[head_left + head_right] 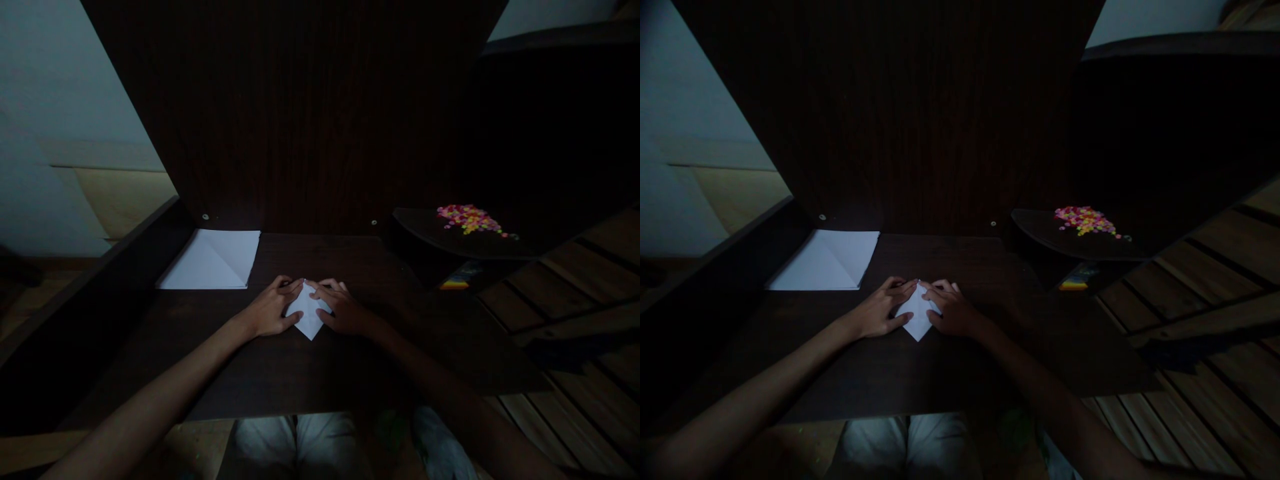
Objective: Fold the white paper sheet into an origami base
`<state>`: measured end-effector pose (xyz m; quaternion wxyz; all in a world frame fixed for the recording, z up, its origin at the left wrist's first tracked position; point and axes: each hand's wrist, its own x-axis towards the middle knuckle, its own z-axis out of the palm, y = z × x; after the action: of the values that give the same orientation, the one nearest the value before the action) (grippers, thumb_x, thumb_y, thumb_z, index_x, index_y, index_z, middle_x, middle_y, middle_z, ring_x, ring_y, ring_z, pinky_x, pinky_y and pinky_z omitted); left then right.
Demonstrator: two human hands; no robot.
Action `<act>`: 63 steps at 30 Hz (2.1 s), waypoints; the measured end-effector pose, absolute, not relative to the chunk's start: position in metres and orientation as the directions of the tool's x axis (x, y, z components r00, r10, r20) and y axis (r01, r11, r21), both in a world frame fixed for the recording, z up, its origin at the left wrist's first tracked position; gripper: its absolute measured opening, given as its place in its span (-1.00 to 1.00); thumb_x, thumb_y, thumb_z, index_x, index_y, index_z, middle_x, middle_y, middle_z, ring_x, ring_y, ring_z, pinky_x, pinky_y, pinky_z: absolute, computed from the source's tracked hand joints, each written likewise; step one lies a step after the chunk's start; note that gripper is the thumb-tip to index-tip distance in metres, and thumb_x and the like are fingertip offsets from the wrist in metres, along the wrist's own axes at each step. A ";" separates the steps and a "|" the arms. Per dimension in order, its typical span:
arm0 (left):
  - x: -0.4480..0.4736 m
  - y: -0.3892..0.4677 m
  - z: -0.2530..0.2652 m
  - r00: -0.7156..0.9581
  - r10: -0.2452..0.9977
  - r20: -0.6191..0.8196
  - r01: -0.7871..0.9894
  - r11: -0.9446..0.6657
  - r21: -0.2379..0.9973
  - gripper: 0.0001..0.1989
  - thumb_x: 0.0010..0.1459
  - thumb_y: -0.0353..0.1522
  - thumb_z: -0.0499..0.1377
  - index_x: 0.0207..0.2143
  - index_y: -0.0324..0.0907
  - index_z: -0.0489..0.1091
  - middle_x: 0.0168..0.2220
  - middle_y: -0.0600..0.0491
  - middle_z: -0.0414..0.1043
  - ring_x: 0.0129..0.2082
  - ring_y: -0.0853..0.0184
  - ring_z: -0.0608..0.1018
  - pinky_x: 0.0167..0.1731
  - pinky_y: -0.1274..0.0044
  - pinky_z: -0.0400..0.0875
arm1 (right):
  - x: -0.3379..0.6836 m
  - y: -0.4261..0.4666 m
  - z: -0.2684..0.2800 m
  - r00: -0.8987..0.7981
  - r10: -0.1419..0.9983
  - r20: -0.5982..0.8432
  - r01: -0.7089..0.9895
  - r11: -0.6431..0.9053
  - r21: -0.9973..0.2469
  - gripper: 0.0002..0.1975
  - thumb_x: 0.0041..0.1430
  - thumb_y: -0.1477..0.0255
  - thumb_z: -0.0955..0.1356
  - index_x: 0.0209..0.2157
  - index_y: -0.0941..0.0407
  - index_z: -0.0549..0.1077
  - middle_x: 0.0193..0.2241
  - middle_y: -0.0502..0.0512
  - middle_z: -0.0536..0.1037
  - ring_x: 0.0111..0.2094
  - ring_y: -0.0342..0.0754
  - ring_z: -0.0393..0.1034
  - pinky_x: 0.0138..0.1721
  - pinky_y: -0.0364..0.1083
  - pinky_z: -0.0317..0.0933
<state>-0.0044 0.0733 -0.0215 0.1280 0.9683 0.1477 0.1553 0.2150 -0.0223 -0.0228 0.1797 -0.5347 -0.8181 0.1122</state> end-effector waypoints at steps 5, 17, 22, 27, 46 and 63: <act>-0.004 0.073 -0.020 0.913 0.317 0.256 0.242 -0.927 0.287 -0.38 0.20 -0.23 0.14 0.26 -0.28 0.17 0.25 -0.17 0.23 0.12 0.02 0.33 0.13 0.19 0.23 | 0.213 -0.023 -0.020 -0.364 0.917 0.161 0.849 0.398 -0.348 -0.61 0.15 0.46 0.25 0.04 0.17 0.36 0.25 0.29 0.25 0.14 0.21 0.12 0.01 0.28 0.08; -0.003 0.067 -0.020 0.885 0.386 0.260 0.323 -0.911 0.255 -0.42 0.13 -0.21 0.20 0.14 -0.34 0.32 0.23 -0.28 0.21 0.13 -0.06 0.26 0.11 0.12 0.24 | 0.205 -0.024 -0.016 -0.413 0.890 0.193 0.873 0.447 -0.194 -0.67 0.15 0.46 0.26 -0.04 0.19 0.39 0.28 0.27 0.20 0.06 0.21 0.12 -0.03 0.21 0.10; -0.004 0.068 -0.021 0.889 0.376 0.262 0.320 -0.918 0.234 -0.43 0.15 -0.20 0.19 0.15 -0.31 0.32 0.25 -0.26 0.19 0.16 -0.06 0.24 0.12 0.11 0.23 | 0.204 -0.023 -0.015 -0.420 0.890 0.178 0.872 0.450 -0.194 -0.69 0.14 0.47 0.26 -0.06 0.19 0.40 0.30 0.26 0.17 0.06 0.21 0.11 -0.04 0.20 0.09; -0.004 0.066 -0.018 0.890 0.371 0.267 0.314 -0.921 0.231 -0.43 0.15 -0.22 0.20 0.16 -0.31 0.30 0.24 -0.26 0.21 0.17 -0.06 0.27 0.13 0.11 0.24 | 0.204 -0.021 -0.015 -0.392 0.905 0.165 0.868 0.424 -0.259 -0.56 0.13 0.47 0.29 0.07 0.22 0.34 0.23 0.33 0.27 0.08 0.21 0.12 0.01 0.22 0.07; -0.020 0.061 -0.005 0.952 0.159 0.262 0.096 -0.967 0.237 -0.32 0.09 0.02 0.24 0.11 -0.24 0.38 0.15 -0.21 0.36 0.15 0.02 0.41 0.10 0.22 0.38 | 0.233 -0.030 -0.022 -0.512 0.828 0.230 0.759 0.561 -0.330 -0.40 0.09 0.07 0.43 0.13 -0.02 0.40 0.24 0.21 0.30 0.24 0.17 0.12 0.13 0.23 0.06; -0.018 0.058 -0.012 0.934 0.061 0.353 0.015 -0.991 0.134 -0.31 0.14 0.06 0.15 0.07 -0.32 0.40 0.01 -0.33 0.46 0.00 -0.01 0.55 -0.07 0.24 0.50 | 0.224 -0.036 -0.025 -0.588 0.675 0.445 0.683 0.710 -0.173 -0.38 0.11 0.05 0.40 0.11 0.10 0.37 0.03 0.33 0.51 0.05 0.14 0.41 -0.01 0.11 0.28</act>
<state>-0.0177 0.0578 -0.0123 0.0646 0.9811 0.0193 0.1813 0.2242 -0.0356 -0.0251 0.2465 -0.3808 -0.8912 -0.0080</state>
